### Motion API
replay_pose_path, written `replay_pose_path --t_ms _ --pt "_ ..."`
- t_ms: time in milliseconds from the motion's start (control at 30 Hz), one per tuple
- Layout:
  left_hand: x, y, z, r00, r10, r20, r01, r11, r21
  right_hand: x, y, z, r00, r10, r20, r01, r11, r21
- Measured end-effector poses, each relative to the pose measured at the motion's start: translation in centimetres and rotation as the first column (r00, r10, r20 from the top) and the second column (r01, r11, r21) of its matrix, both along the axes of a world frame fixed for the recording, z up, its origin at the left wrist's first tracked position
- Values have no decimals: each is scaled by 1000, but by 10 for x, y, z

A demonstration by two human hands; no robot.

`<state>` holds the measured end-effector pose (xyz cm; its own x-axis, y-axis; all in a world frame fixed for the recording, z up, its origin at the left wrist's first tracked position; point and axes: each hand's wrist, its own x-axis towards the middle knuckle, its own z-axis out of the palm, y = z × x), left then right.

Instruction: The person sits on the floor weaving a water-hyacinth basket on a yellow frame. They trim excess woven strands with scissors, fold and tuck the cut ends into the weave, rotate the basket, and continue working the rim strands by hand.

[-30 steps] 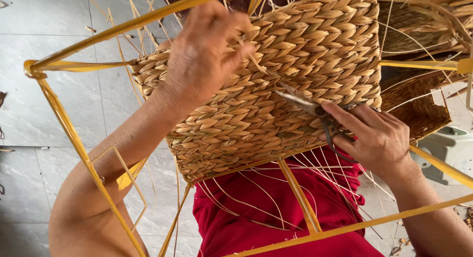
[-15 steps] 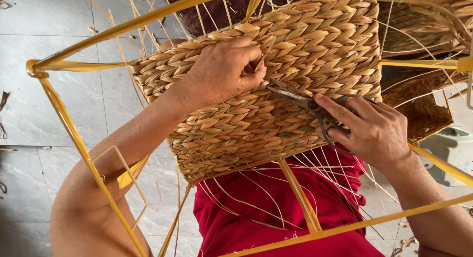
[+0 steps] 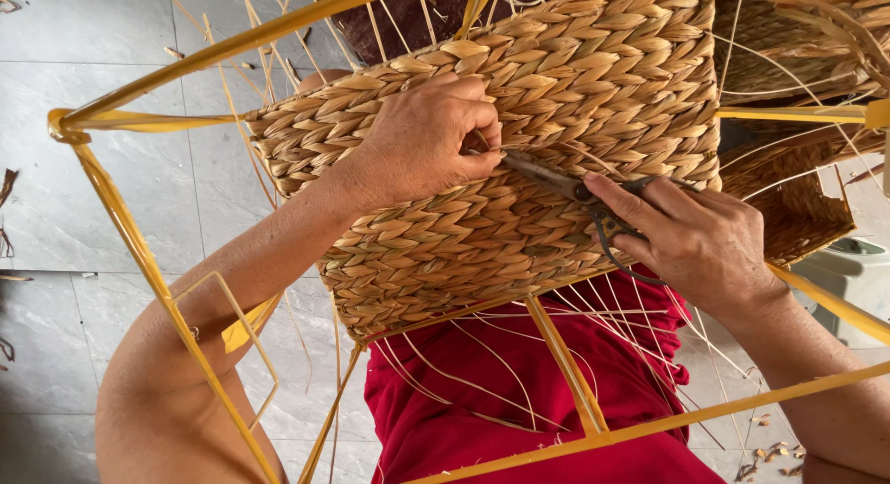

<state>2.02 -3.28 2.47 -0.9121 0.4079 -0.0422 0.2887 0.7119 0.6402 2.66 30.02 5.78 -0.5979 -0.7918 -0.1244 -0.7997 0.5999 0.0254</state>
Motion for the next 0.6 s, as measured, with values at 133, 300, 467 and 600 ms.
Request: replay_pose_path --t_ms 133,300,467,600 --pt "3 -1 4 994 12 110 -20 997 76 2 3 -1 999 53 -3 -53 998 41" --pt "-1 -10 9 967 -1 253 -46 982 181 1 1 0 994 -29 102 36 997 -73" --pt "-2 -12 10 984 -43 175 18 990 138 12 -6 10 993 -53 104 64 992 -112" --pt "3 -11 12 976 -56 212 10 977 214 14 -19 7 988 -64 144 76 994 -78"
